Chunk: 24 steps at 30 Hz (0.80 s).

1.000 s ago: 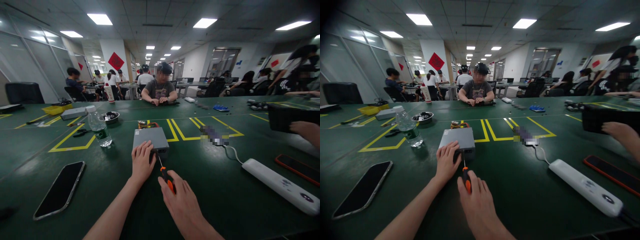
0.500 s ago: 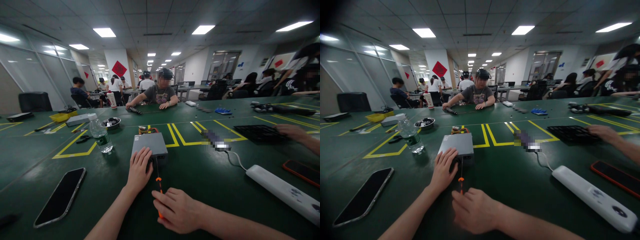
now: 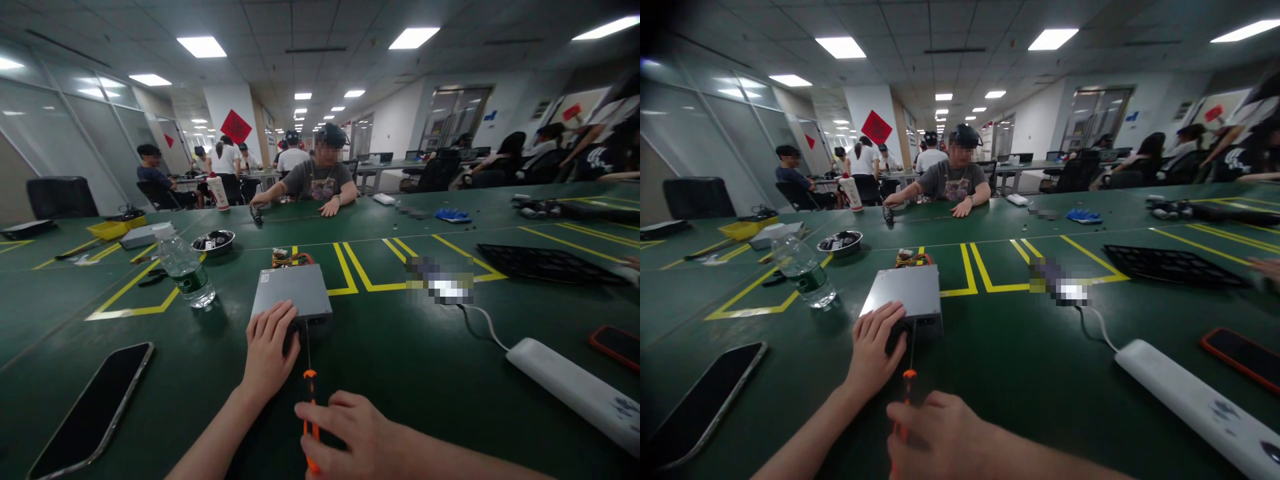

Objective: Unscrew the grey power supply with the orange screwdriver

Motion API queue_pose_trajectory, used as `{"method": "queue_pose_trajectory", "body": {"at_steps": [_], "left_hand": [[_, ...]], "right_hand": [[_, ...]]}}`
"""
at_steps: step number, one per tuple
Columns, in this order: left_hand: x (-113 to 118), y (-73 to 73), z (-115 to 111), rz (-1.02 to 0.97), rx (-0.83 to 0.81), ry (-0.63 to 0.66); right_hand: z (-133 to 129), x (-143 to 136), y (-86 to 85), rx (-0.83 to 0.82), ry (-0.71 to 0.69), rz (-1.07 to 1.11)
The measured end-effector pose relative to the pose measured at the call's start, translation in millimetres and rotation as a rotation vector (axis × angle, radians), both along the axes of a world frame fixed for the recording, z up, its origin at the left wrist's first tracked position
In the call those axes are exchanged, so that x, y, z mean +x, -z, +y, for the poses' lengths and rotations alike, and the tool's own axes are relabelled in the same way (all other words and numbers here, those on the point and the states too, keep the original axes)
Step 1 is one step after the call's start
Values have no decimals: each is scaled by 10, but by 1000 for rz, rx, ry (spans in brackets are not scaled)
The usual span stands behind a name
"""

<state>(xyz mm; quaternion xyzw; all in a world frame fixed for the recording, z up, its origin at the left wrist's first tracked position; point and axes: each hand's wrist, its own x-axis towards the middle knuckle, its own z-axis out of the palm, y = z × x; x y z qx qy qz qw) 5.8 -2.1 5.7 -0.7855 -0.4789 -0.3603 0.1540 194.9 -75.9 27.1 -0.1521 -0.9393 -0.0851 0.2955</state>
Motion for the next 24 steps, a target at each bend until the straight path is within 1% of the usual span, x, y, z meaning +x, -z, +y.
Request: {"method": "queue_pose_trajectory", "body": {"at_steps": [2, 4, 7, 10, 14, 17, 20, 22, 24], "left_hand": [[6, 3, 5, -7, 7, -3], [11, 8, 9, -13, 9, -6], [16, 14, 14, -27, 8, -8], [22, 13, 18, -39, 0, -14], [31, 3, 19, -40, -7, -28], [40, 1, 18, -40, -12, -36], [48, 4, 20, -40, -7, -42], [54, 7, 24, -47, -1, -52], [64, 7, 28, -58, 1, -64]], "right_hand": [[16, -1, 38, -11, -1, 48], [23, 2, 33, -28, -6, 86], [14, 1, -43, -42, -19, 45], [-3, -19, -77, -37, 15, -18], [-2, -31, 29, -28, 13, 46], [15, -18, 71, -70, 10, 102], [25, -3, 5, -125, 7, 66], [27, 7, -49, -114, -5, 18], [31, 21, -61, -75, -11, 11]]}}
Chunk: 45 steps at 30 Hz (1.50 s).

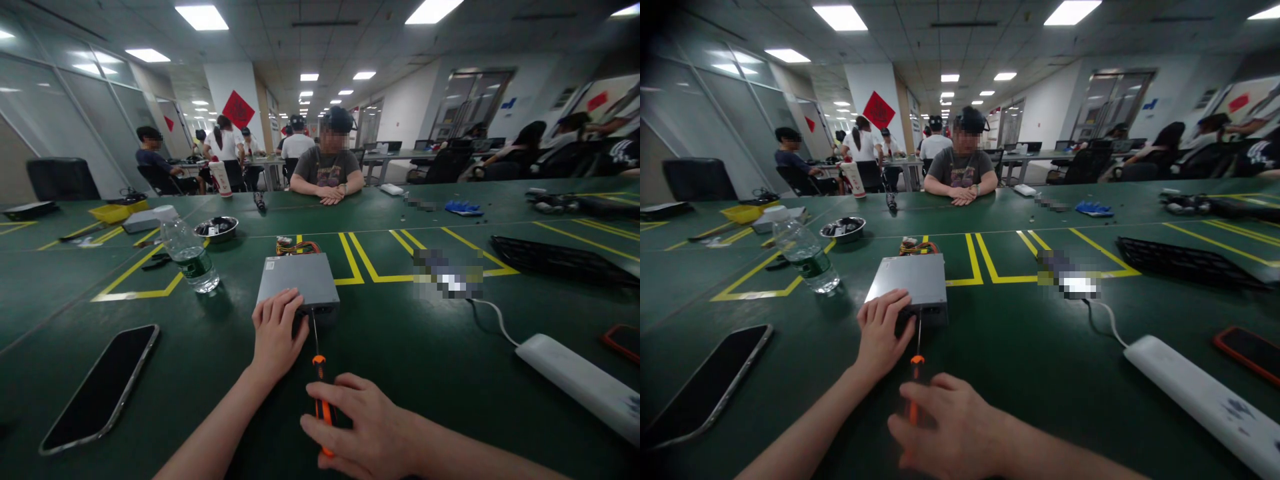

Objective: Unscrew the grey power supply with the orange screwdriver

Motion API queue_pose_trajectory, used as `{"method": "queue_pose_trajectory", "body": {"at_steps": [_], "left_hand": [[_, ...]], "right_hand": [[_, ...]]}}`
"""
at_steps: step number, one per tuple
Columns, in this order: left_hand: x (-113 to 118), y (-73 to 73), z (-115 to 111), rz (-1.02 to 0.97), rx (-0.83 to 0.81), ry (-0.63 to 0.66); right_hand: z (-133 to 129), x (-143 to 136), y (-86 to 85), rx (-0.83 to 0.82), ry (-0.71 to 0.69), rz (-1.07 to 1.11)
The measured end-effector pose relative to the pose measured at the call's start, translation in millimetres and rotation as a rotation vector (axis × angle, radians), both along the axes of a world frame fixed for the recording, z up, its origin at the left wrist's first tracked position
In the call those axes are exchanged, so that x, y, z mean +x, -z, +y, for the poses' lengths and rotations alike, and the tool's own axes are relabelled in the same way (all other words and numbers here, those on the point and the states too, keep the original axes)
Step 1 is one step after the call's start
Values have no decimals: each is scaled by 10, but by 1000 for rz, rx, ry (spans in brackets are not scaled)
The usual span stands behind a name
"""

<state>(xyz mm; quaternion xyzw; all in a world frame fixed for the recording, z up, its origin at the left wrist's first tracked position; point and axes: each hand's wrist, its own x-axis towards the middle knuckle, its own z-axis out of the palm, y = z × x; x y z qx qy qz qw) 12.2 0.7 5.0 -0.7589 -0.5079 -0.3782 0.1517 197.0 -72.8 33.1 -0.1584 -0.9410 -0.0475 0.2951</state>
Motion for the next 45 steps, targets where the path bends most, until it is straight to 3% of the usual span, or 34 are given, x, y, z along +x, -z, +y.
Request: {"method": "queue_pose_trajectory", "body": {"at_steps": [7, 10, 14, 19, 25, 35, 42, 45], "left_hand": [[50, -17, -3, -24, -12, -49], [64, -23, -7, -26, -10, -56], [74, -25, -7, -26, -16, -60], [76, -14, 3, -42, -11, -66], [77, -5, 10, -39, -6, -68], [86, -11, 5, -41, -12, -77], [84, -15, -13, -49, -19, -71], [88, -15, -10, -55, -18, -73]], "right_hand": [[37, 35, 165, 3, 2, 172], [18, 18, 131, -66, -15, 110], [-10, -2, 67, -32, 9, -6], [15, -9, 130, 16, 3, 89], [12, -3, 123, -64, 4, 54], [26, -21, 162, 24, -11, 139], [0, -55, 94, -20, -4, -21], [19, -53, 142, 3, -2, 21]]}}
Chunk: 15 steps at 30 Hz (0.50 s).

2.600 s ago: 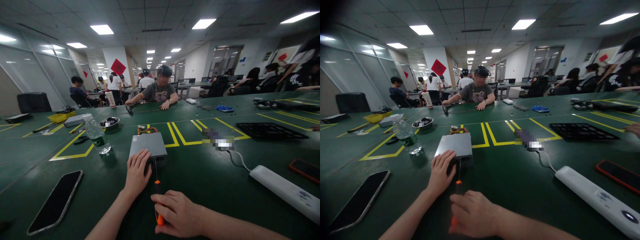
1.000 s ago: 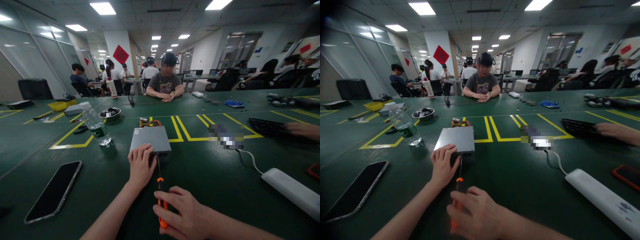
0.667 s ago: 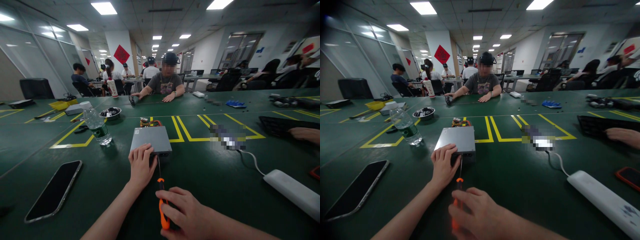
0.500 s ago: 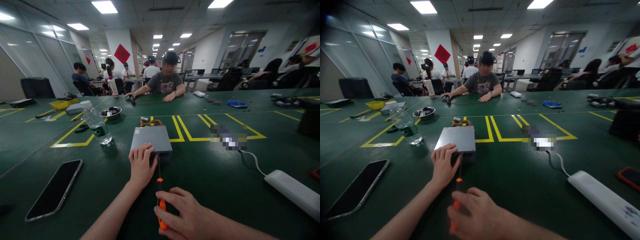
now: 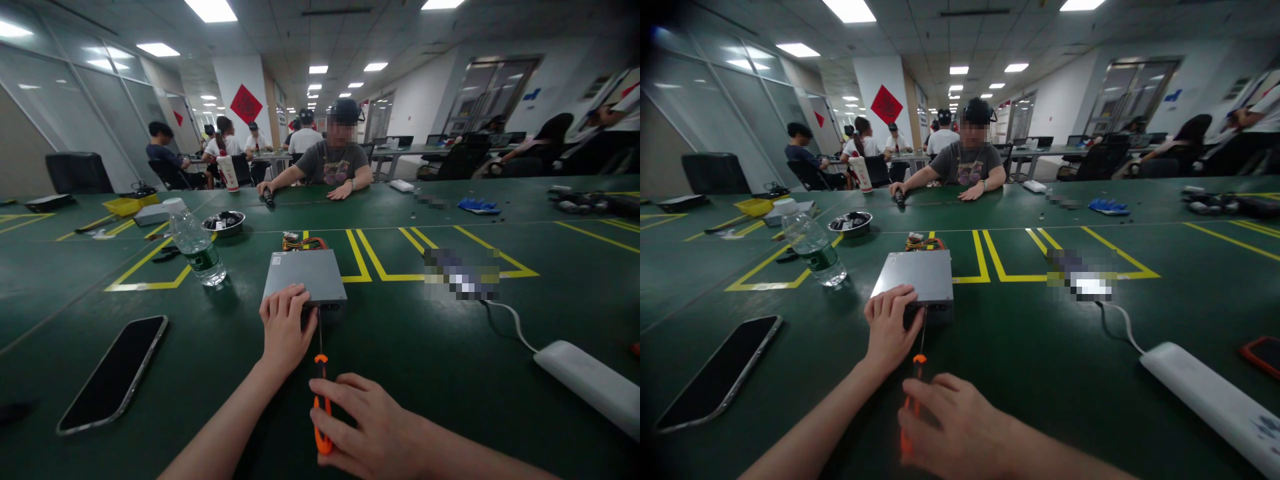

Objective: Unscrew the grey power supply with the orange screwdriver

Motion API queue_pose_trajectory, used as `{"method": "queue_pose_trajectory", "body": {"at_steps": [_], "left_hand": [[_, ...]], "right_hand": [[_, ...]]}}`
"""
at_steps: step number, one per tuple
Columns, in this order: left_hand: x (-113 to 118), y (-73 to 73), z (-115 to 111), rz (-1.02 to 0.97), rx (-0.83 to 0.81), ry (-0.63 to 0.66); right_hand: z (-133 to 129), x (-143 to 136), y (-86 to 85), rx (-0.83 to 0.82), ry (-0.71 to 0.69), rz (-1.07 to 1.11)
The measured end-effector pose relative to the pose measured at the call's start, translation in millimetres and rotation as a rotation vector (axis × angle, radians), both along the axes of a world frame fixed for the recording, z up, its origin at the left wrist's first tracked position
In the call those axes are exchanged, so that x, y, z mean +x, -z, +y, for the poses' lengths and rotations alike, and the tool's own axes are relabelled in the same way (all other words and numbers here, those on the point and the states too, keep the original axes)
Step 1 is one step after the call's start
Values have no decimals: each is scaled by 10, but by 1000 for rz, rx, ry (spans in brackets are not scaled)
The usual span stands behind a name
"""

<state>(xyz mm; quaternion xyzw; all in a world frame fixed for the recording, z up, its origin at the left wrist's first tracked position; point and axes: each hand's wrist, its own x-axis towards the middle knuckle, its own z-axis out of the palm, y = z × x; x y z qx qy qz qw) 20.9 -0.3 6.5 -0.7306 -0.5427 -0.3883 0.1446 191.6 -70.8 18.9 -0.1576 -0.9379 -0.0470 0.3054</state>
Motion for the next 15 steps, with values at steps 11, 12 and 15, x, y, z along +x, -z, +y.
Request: {"method": "queue_pose_trajectory", "body": {"at_steps": [11, 12, 15], "left_hand": [[8, -13, 7, 9, 4, -8], [8, -11, 8, 9, -1, -8], [8, -8, 10, 7, -7, -6]], "right_hand": [[1, 17, 2, -54, -16, -76], [3, 16, 3, -28, -5, -68], [20, 19, 37, 41, 14, 35]]}}
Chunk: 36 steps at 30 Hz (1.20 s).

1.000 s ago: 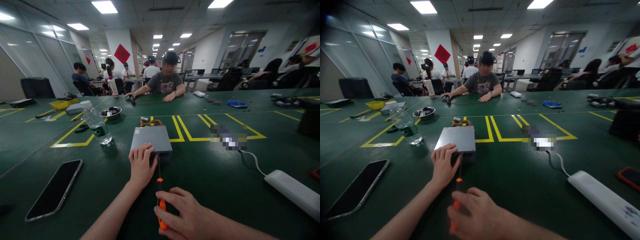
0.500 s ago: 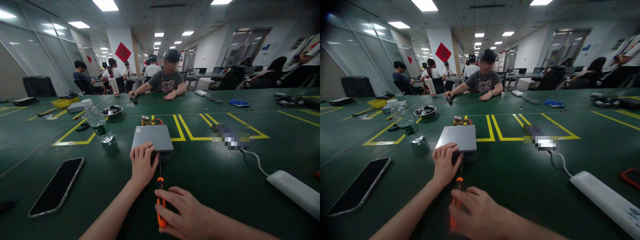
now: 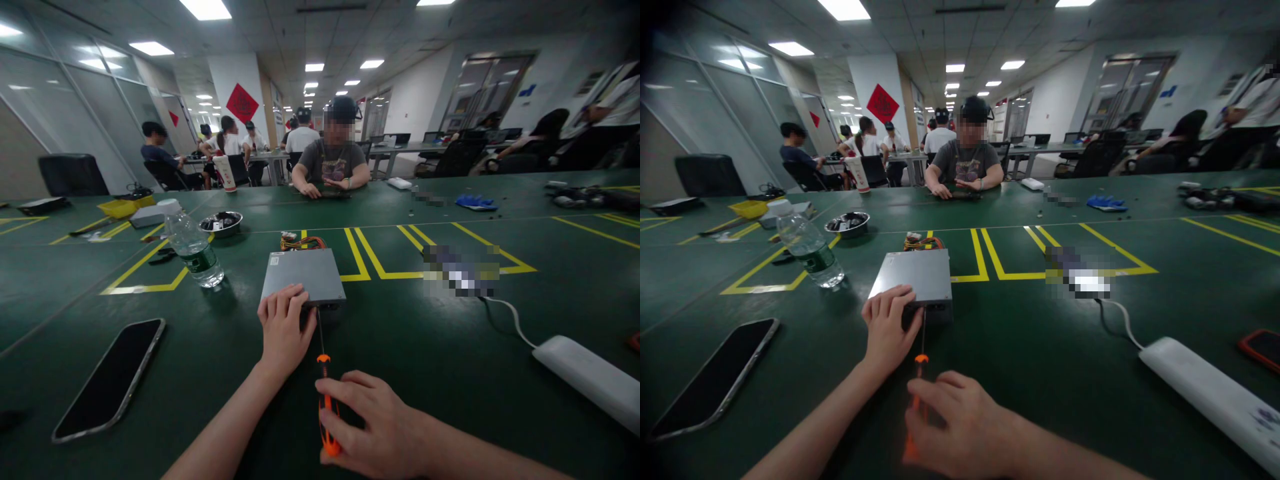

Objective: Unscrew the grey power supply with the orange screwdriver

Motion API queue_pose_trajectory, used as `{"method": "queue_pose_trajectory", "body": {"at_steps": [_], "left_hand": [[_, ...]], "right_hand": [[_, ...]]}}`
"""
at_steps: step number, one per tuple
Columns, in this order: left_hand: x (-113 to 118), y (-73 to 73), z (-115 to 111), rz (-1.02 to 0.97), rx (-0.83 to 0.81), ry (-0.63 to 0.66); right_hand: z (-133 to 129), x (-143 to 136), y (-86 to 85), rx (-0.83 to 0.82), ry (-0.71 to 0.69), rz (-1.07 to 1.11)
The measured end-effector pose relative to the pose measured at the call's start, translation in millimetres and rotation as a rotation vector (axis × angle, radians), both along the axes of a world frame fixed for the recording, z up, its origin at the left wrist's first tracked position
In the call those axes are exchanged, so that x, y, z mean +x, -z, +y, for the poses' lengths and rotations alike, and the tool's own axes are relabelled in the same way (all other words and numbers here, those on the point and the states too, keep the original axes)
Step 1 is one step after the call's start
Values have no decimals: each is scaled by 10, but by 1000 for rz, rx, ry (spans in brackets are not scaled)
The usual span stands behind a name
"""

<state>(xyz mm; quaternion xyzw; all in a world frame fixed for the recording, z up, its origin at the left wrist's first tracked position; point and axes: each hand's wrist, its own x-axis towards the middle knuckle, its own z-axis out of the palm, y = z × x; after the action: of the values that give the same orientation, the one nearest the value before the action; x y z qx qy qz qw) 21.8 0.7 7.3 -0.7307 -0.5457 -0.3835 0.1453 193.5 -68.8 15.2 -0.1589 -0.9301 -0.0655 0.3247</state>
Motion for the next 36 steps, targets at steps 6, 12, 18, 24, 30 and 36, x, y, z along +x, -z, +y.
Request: {"method": "queue_pose_trajectory", "body": {"at_steps": [6, 12, 18, 24, 30, 36], "left_hand": [[-2, -1, -6, 2, 0, 6], [-1, -13, -5, 5, 1, 9], [1, -16, -8, -3, 3, 6], [2, -11, -9, -1, 3, 2], [3, -20, -14, 3, 1, -1], [9, -12, -4, 1, 7, -1]], "right_hand": [[0, 15, -23, -63, -12, 23], [-6, 28, -46, -26, -10, -49], [22, 22, 18, -37, -40, 70], [-1, 39, -63, -95, -41, -93], [-7, 40, -6, -13, -22, 8], [8, 43, -15, 12, -28, 78]]}}
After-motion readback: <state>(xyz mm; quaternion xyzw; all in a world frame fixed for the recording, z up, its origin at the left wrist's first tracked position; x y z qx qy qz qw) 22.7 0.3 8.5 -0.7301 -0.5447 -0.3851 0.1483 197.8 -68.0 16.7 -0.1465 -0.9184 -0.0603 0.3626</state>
